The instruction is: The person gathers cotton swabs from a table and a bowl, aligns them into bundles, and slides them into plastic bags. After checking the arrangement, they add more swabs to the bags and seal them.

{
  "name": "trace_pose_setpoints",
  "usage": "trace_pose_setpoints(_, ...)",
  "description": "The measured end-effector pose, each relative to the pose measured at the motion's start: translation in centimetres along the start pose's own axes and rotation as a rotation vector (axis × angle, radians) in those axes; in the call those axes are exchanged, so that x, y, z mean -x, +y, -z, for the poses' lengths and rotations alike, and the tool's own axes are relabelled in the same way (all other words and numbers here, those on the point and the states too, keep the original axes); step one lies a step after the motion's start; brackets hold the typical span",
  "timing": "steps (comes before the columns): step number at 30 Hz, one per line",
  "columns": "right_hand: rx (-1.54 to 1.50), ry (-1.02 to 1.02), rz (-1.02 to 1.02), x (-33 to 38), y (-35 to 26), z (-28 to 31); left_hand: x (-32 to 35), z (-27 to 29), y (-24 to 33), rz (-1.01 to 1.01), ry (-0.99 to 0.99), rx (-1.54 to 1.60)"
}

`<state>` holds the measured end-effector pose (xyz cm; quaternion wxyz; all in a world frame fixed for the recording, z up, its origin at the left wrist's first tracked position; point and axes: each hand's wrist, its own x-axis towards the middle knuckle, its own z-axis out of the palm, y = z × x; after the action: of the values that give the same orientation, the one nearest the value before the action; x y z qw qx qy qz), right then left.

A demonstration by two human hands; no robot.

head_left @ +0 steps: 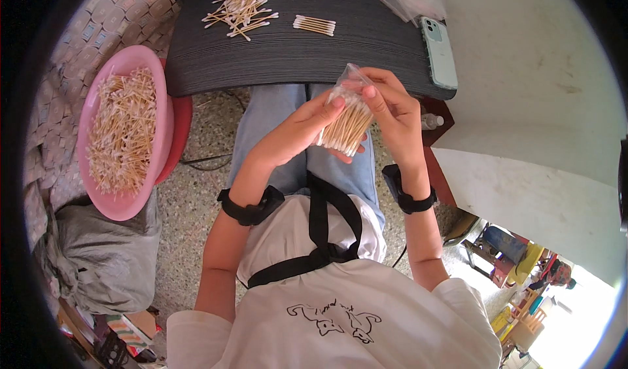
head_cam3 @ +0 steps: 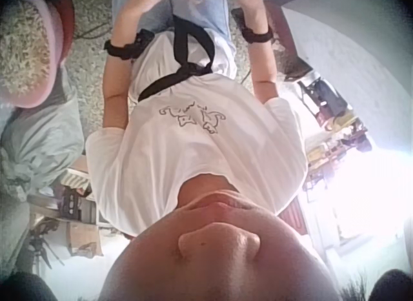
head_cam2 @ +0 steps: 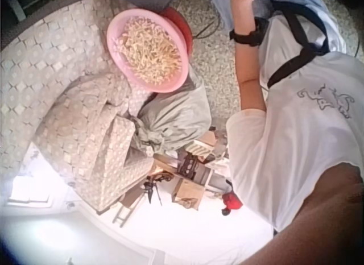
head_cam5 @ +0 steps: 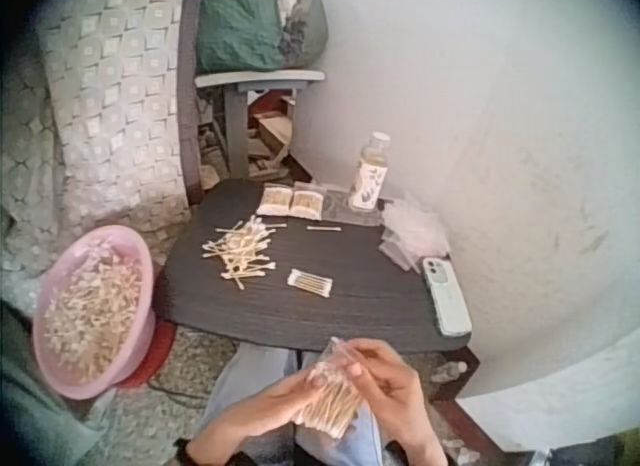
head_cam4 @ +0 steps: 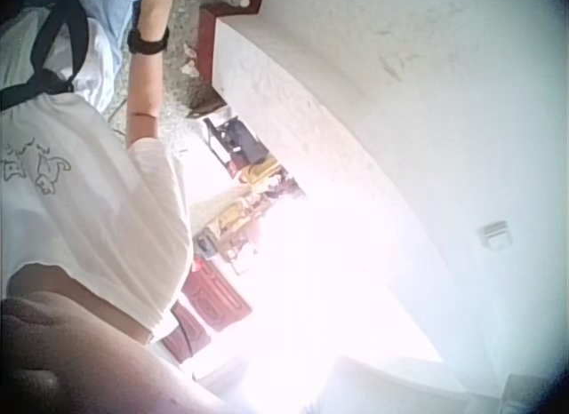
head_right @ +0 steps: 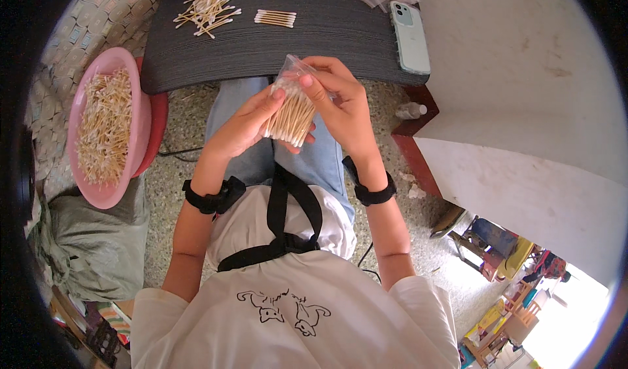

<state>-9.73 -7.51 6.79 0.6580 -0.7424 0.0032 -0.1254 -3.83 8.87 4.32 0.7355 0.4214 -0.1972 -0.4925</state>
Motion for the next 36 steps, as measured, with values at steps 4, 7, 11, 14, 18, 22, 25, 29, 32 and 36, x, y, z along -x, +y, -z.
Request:
trace_pose_setpoints(4,0.019,0.028,0.026,0.4,0.5,0.1,0.0,-0.2,-0.1,-0.015,0.067,0.001)
trace_pose_setpoints(7,-0.06,0.113,-0.002,0.5,0.5,-0.2,-0.1,0.1,-0.4,-0.032,0.031,0.05)
trace_pose_setpoints(11,-0.073,0.121,0.015,0.6,0.5,0.1,-0.3,0.0,-0.6,-0.04,0.036,0.065)
trace_pose_setpoints(14,-0.096,0.088,-0.088,0.7,0.3,0.2,-0.2,-0.4,-0.7,-0.029,0.098,0.115)
trace_pose_setpoints(18,0.037,0.021,0.054,0.5,0.9,0.4,-0.1,-0.2,-0.5,-0.043,0.058,0.023)
trace_pose_setpoints(22,-0.029,-0.117,-0.105,-0.1,0.6,0.9,-0.1,0.2,-0.9,-0.019,0.062,0.0)
trace_pose_setpoints(25,0.027,-0.155,-0.024,-0.5,1.6,1.3,0.0,0.1,-0.9,0.01,0.055,-0.017)
trace_pose_setpoints(29,0.037,-0.161,-0.077,-0.7,1.2,1.2,0.2,-0.1,-0.9,0.053,0.087,-0.09)
trace_pose_setpoints(32,0.137,-0.162,-0.013,-1.0,0.8,1.2,0.2,-0.2,-1.1,0.065,0.092,-0.078)
trace_pose_setpoints(36,0.266,-0.213,0.035,-1.0,0.6,1.3,0.4,0.1,-1.0,0.054,0.078,0.088)
